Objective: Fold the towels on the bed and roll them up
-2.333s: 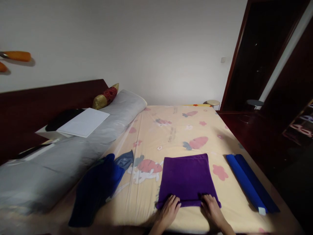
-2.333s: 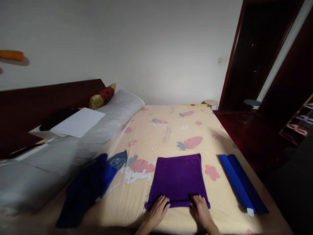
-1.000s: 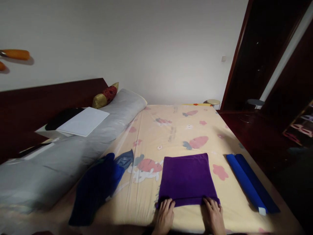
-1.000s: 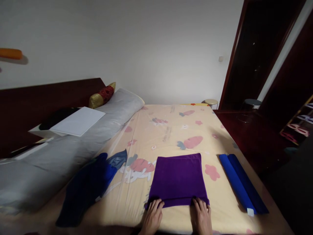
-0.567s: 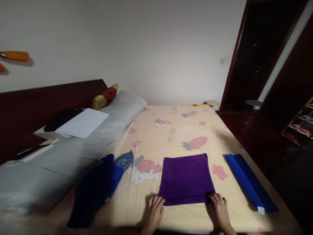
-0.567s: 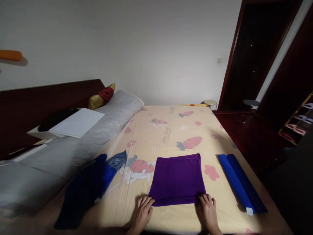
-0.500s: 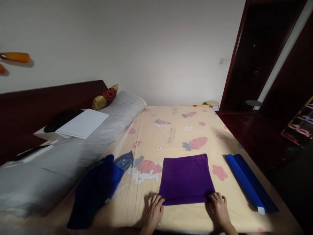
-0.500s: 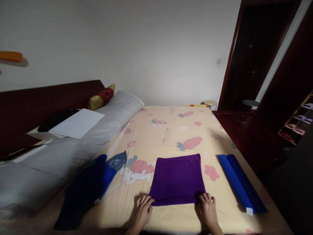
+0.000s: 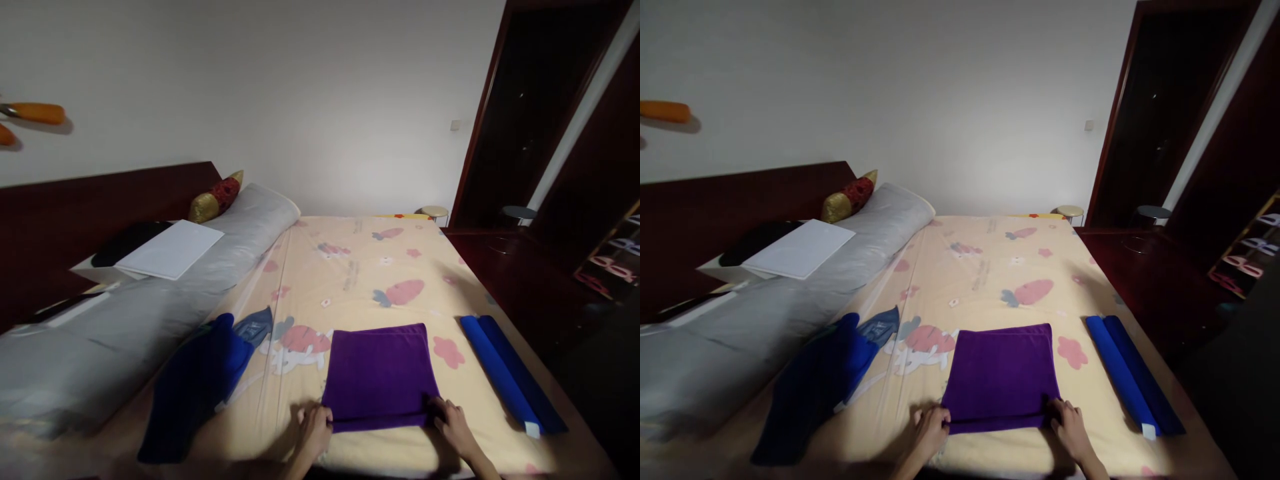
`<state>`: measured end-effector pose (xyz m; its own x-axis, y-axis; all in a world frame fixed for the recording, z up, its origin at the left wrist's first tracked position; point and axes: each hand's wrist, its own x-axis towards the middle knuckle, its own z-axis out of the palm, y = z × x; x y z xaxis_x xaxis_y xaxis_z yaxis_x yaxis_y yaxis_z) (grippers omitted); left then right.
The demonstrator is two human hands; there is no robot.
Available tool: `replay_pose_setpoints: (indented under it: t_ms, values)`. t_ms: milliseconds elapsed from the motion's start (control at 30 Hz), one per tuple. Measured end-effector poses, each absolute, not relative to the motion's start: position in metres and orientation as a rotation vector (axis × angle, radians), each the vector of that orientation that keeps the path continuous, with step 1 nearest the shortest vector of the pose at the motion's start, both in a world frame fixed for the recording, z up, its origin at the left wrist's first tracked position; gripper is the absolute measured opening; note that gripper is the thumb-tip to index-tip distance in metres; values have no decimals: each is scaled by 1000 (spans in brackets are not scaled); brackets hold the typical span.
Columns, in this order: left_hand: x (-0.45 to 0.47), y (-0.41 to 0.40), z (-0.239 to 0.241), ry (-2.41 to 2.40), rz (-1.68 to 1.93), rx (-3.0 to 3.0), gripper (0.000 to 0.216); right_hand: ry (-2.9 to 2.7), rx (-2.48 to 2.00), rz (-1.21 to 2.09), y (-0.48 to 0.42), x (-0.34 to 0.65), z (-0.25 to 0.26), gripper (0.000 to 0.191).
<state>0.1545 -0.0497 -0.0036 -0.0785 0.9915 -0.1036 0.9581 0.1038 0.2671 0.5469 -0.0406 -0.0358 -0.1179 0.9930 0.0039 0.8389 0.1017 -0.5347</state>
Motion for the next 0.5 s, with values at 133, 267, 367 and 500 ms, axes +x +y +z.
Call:
replay_pose_setpoints:
  t_ms: [133,267,367,500]
  values:
    - [171,-45,-6,2290,235,1931,47,-1919,-1890,269,-45,529,-42,43]
    - [213,-48,-13,2173,432,2065,54,-2046,-1649,254,-53,480,-44,50]
    - [251,-53,-18,1927,612,2184,51,-2136,-1490,357,-55,447,-41,51]
    - [262,-56,-12,1801,659,2236,35,-2072,-1540,321,-50,447,-35,37]
